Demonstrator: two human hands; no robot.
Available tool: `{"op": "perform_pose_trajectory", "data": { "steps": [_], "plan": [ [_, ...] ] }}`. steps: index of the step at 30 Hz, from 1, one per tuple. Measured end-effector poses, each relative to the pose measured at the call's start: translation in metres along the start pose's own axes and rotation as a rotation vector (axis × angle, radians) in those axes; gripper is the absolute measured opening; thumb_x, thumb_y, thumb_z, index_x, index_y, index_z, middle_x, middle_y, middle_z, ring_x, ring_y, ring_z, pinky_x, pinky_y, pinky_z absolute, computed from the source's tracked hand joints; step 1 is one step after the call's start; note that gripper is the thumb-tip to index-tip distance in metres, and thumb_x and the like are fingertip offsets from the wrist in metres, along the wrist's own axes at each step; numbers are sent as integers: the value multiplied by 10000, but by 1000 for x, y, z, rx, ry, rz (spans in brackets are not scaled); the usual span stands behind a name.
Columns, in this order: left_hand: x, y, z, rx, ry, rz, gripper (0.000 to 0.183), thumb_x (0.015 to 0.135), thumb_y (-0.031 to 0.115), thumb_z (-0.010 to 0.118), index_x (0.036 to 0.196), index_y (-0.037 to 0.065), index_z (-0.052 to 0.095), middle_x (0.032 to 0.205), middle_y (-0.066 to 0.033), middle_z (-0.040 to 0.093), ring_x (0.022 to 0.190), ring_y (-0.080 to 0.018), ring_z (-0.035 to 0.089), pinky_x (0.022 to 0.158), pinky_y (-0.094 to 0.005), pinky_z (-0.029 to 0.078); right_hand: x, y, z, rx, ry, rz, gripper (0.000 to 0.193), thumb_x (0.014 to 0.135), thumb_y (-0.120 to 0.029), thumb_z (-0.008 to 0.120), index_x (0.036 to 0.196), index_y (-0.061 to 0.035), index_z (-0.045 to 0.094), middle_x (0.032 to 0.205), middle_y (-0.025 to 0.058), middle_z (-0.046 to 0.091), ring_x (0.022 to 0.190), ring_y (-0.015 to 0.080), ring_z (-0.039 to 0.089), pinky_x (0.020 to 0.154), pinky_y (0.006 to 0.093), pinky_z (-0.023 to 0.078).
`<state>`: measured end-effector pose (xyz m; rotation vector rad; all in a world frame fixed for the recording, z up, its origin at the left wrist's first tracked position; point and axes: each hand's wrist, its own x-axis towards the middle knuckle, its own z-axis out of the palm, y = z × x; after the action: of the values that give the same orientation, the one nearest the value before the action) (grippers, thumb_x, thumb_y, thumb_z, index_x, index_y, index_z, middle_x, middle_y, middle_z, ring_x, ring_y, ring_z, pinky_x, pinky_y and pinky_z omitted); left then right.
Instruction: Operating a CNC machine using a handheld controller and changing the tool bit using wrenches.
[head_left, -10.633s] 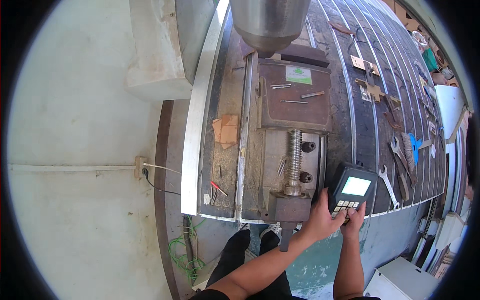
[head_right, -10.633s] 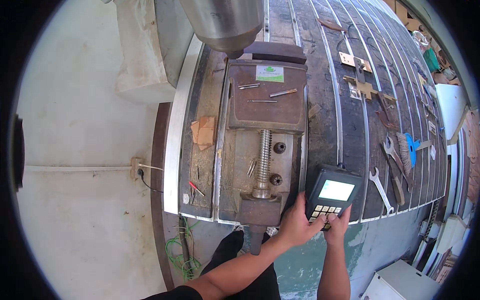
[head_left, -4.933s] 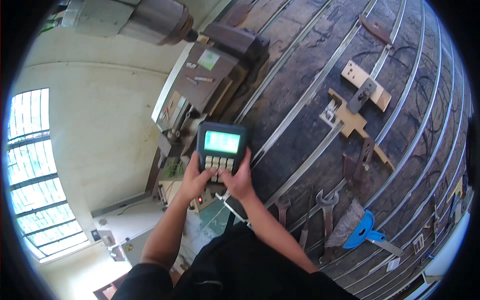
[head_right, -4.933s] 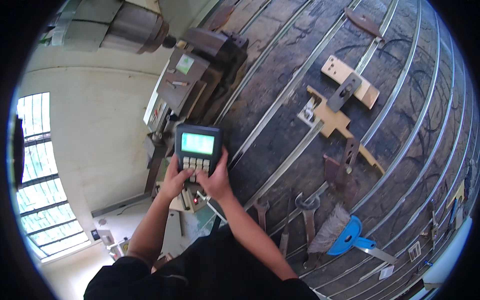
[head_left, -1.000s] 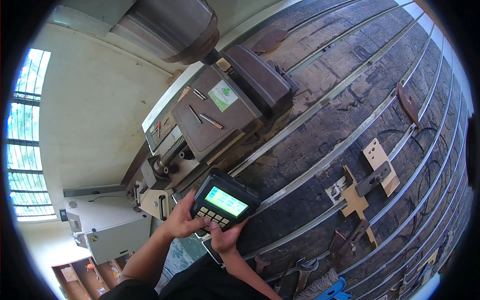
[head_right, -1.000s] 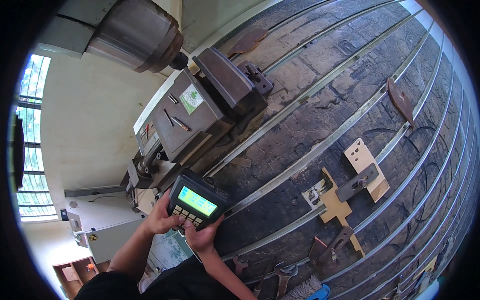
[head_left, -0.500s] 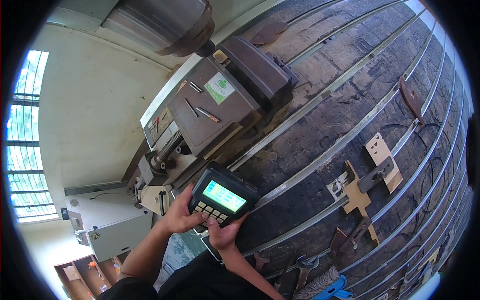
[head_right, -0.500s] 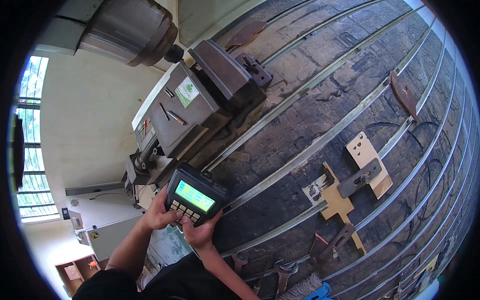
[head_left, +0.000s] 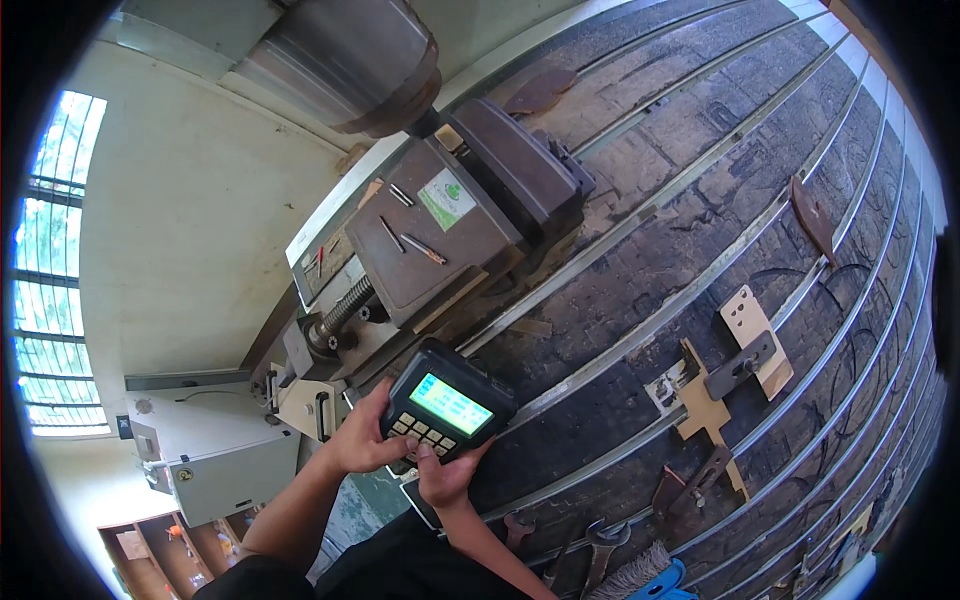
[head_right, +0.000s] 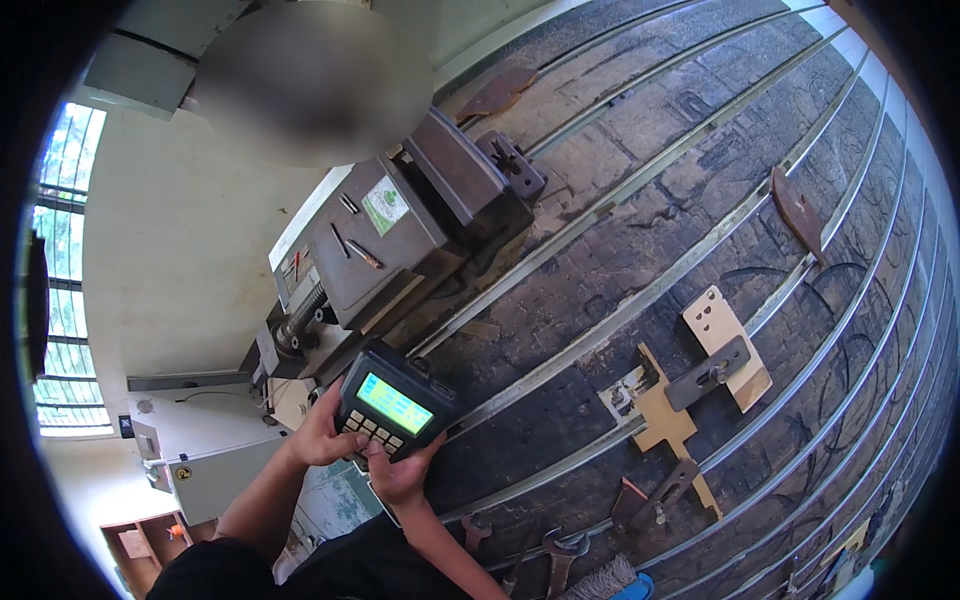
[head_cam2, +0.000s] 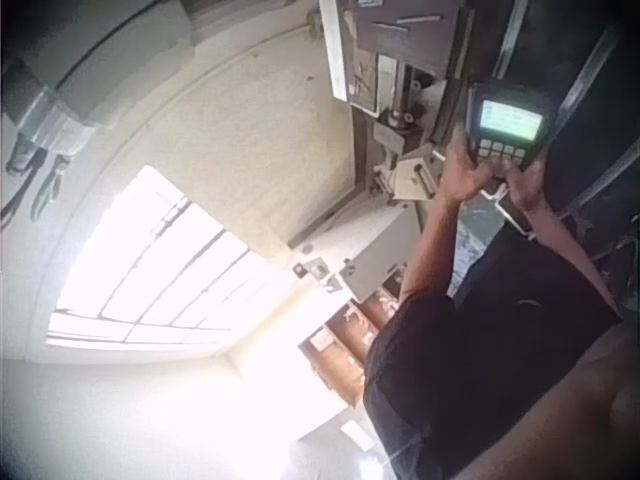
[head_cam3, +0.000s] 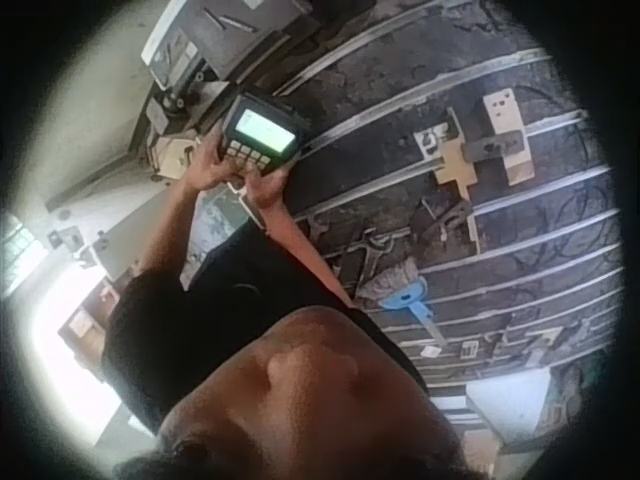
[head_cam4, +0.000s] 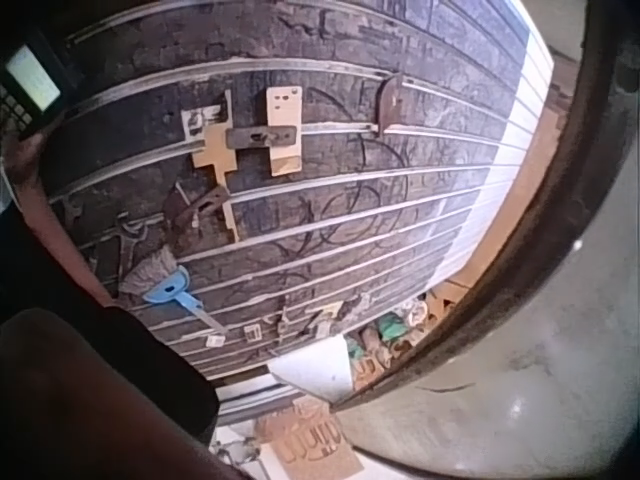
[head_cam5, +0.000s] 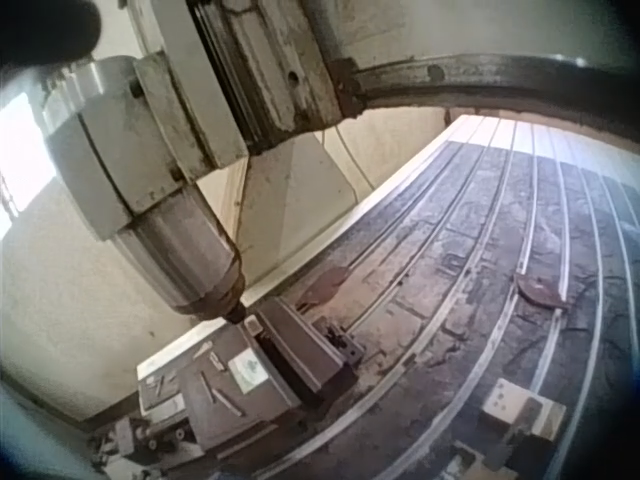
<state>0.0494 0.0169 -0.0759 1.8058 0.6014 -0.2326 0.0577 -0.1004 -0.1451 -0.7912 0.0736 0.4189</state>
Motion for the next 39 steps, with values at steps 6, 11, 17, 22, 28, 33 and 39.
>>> {"op": "perform_pose_trajectory", "data": {
  "steps": [6,11,17,22,28,33,39],
  "plan": [
    [1,-4,0,57,2,48,580,634,158,669,1113,-35,404,942,-124,543,880,-156,502,789,-299,412,-3,7,-3,17,18,21,721,732,0,550,1283,-36,86,1178,142,349,1067,208,435,891,340,396],
    [0,-5,1,41,14,30,578,640,178,670,1109,-35,407,925,-123,549,865,-162,516,777,-306,420,-3,7,-4,-9,11,19,720,733,0,554,1281,-37,89,1182,140,346,1063,205,436,888,337,400],
    [2,0,2,29,13,19,583,664,207,659,1128,-37,404,955,-122,545,887,-151,503,796,-295,415,0,2,-1,20,2,39,729,735,15,544,1286,-52,71,1188,141,342,1066,207,440,872,327,417],
    [3,6,4,-41,10,0,583,677,199,650,1144,-40,396,992,-110,530,920,-144,481,818,-289,403,-4,6,-3,52,0,53,740,734,13,519,1320,-56,72,1215,127,336,1104,200,407,926,334,360],
    [3,6,5,-57,31,-10,590,673,211,652,1145,-37,398,994,-102,520,928,-144,473,831,-288,391,-2,5,-3,11,-1,33,727,735,6,539,1297,-43,80,1203,141,341,1092,205,418,912,336,376],
    [1,0,-1,-9,13,-37,597,670,201,651,1154,-36,394,1020,-102,514,950,-150,468,850,-291,380,0,0,2,16,29,14,676,768,-50,512,1309,-29,107,1218,134,348,1097,198,405,936,342,338],
    [-3,11,9,-68,80,-12,604,694,188,643,1185,-36,373,1069,-105,510,991,-153,458,878,-286,362,2,2,-1,101,86,53,538,826,-129,466,1279,-9,201,1173,131,404,1062,185,420,916,311,333]
  ]
}}
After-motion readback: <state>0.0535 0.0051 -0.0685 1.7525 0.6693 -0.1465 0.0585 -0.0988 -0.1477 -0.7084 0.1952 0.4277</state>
